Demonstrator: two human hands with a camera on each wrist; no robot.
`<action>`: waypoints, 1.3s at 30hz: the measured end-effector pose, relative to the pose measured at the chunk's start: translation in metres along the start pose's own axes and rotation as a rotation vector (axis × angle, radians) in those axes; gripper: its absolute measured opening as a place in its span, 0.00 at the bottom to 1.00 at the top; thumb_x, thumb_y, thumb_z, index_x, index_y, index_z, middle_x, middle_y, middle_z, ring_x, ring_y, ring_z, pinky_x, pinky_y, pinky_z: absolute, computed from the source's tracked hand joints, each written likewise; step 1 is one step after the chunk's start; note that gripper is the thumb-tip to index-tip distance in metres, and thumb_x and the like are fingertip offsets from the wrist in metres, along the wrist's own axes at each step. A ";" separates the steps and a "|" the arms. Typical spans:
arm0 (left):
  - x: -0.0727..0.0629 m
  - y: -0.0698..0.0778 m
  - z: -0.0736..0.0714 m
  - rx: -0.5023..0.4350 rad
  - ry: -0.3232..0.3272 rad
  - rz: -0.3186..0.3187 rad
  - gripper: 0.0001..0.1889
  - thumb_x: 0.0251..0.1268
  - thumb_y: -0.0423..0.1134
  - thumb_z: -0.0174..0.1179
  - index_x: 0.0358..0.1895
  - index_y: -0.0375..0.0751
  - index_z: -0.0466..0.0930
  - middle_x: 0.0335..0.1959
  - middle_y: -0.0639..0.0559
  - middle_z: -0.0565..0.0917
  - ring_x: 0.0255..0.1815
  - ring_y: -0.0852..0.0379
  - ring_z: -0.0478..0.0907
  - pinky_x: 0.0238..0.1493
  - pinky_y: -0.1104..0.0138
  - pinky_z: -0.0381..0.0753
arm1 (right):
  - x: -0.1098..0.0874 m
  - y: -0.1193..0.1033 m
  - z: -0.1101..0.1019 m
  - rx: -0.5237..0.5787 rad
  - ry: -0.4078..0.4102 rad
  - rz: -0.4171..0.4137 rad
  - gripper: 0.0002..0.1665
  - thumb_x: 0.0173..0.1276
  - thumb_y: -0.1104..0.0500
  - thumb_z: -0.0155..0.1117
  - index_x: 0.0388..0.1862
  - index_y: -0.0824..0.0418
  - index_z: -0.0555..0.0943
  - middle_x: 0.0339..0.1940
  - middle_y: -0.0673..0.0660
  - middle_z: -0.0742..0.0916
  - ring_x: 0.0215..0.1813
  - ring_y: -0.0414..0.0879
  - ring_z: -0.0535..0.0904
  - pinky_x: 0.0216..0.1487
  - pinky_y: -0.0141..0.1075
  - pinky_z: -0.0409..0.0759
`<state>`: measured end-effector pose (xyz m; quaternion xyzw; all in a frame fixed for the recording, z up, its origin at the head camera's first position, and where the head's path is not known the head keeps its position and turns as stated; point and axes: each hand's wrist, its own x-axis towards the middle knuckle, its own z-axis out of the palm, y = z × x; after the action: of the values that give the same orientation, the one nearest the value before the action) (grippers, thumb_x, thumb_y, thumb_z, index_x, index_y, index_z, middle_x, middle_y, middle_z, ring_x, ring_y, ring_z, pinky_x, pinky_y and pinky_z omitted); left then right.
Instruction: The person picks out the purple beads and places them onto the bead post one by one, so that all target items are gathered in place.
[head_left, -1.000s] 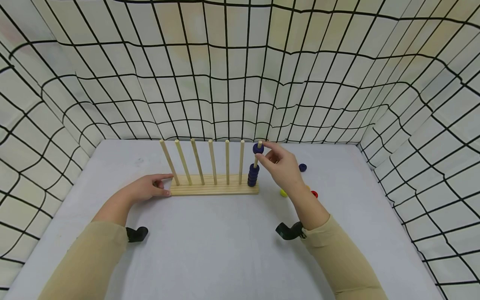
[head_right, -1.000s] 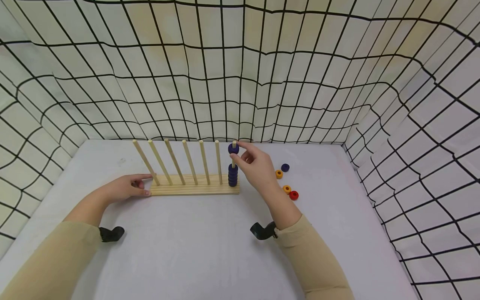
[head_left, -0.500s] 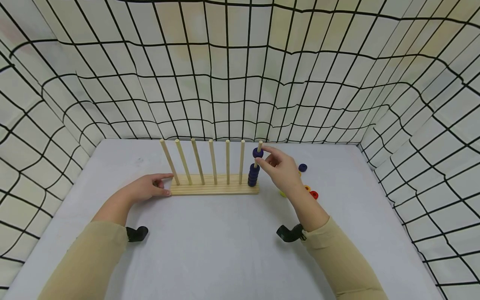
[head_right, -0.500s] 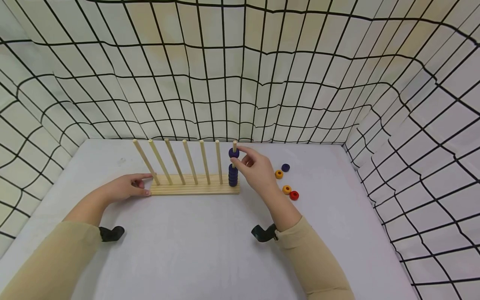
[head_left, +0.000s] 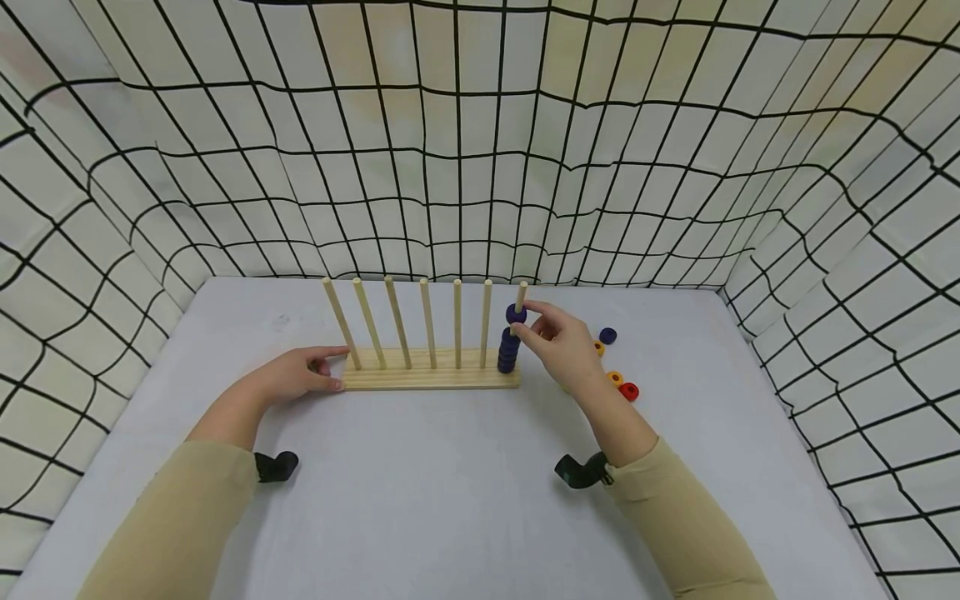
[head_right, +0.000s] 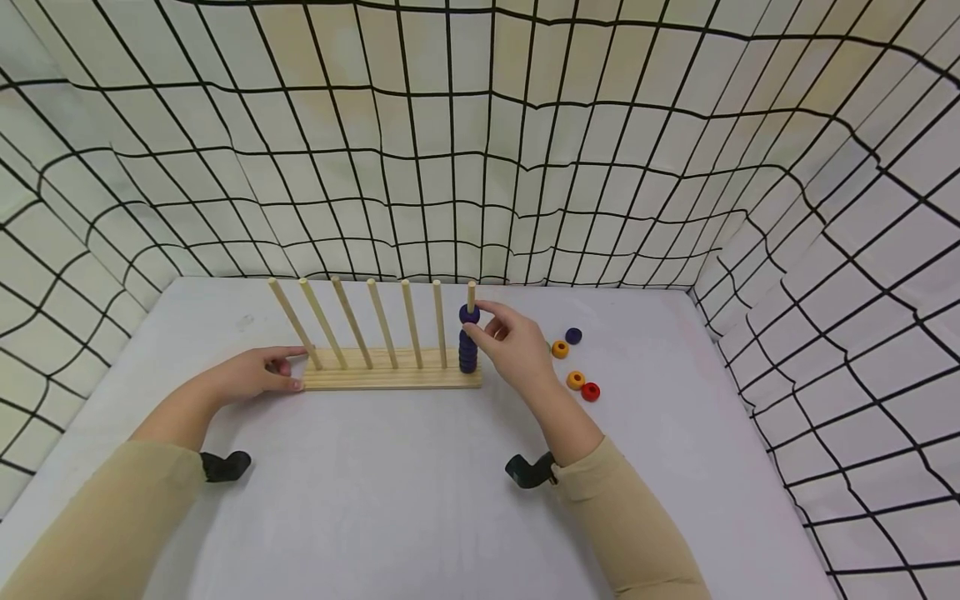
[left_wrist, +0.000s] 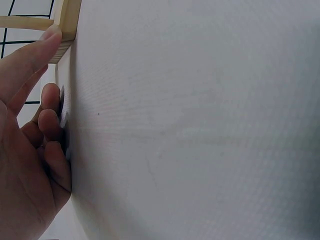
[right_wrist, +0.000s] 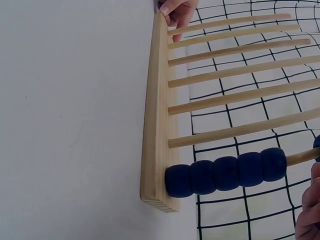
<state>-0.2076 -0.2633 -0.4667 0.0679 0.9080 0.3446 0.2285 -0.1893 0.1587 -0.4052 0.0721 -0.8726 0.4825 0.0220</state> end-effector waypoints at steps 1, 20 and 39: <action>0.000 0.000 0.000 -0.003 -0.001 0.002 0.41 0.60 0.48 0.70 0.74 0.38 0.63 0.36 0.47 0.71 0.36 0.52 0.66 0.37 0.60 0.65 | 0.000 0.000 0.000 -0.001 -0.002 -0.001 0.28 0.68 0.45 0.67 0.66 0.49 0.78 0.33 0.52 0.81 0.35 0.49 0.73 0.31 0.38 0.71; 0.000 0.001 -0.003 0.005 -0.003 0.001 0.40 0.61 0.47 0.70 0.74 0.38 0.63 0.36 0.47 0.71 0.35 0.52 0.66 0.37 0.61 0.65 | 0.001 0.019 0.011 -0.068 -0.060 0.043 0.29 0.69 0.44 0.67 0.67 0.47 0.77 0.33 0.52 0.80 0.36 0.48 0.73 0.31 0.37 0.72; -0.002 0.002 -0.002 0.005 -0.002 0.003 0.41 0.61 0.48 0.70 0.74 0.38 0.63 0.36 0.47 0.72 0.35 0.52 0.66 0.37 0.61 0.65 | -0.001 0.029 0.005 -0.123 -0.079 0.033 0.31 0.67 0.42 0.68 0.67 0.46 0.77 0.33 0.51 0.81 0.34 0.48 0.74 0.30 0.38 0.72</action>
<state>-0.2072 -0.2634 -0.4637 0.0701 0.9086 0.3423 0.2288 -0.1920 0.1700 -0.4326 0.0752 -0.9019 0.4251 -0.0158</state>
